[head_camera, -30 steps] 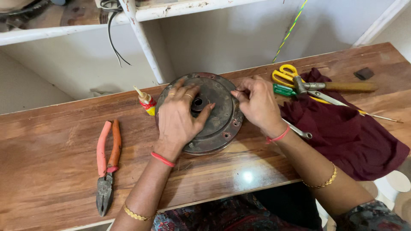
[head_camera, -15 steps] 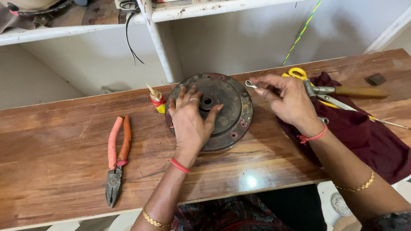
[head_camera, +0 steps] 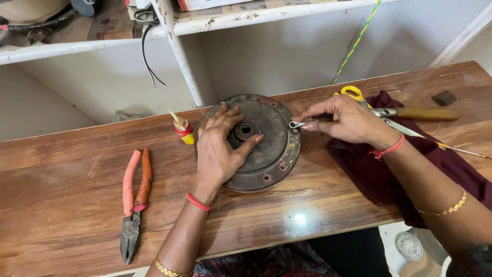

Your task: The person places small metal pieces into holes around the edge of a circular metal component, then uses a wrench to tighten the pieces. The person also briefly handles a pair of pliers.

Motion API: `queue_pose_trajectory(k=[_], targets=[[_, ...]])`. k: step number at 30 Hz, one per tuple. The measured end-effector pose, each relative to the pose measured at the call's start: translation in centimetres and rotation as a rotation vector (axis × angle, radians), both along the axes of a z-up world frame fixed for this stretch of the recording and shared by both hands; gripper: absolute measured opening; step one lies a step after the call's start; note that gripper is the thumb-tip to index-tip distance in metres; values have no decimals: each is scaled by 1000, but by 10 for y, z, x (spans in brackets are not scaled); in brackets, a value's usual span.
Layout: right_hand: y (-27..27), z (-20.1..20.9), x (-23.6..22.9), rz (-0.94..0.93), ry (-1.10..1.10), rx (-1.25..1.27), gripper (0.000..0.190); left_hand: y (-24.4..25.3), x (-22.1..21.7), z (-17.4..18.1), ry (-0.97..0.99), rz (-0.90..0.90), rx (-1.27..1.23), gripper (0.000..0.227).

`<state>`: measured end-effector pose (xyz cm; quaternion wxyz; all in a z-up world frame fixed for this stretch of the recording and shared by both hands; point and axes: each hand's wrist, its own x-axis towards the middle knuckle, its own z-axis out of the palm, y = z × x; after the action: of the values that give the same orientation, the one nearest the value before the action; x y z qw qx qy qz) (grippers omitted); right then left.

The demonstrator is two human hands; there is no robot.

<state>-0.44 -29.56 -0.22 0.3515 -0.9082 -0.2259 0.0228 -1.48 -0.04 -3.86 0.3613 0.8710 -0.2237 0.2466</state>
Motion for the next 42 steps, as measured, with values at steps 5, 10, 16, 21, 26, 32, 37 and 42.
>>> queue_pose_trajectory(k=[5, 10, 16, 21, 26, 32, 37, 42], targets=[[-3, 9, 9, 120, 50, 67, 28, 5, 5, 1, 11, -44, 11, 55], [-8, 17, 20, 125, 58, -110, 24, 11, 14, 2, 8, -150, 5, 54], [-5, 17, 24, 154, 142, -32, 13, 14, 17, 5, 40, -184, -6, 55], [1, 24, 31, 94, 92, -230, 23, 15, 17, 6, 54, -196, -4, 57], [11, 34, 39, 206, 154, -238, 25, 14, 19, 8, 76, -220, -6, 57], [17, 38, 44, 304, 236, -253, 20, 15, 21, 8, 85, -243, -18, 58], [23, 35, 47, 327, 300, -300, 17, 16, 20, 7, 56, -239, -13, 57], [23, 29, 56, 329, 281, -328, 22, 15, 19, 8, 61, -232, -4, 56]])
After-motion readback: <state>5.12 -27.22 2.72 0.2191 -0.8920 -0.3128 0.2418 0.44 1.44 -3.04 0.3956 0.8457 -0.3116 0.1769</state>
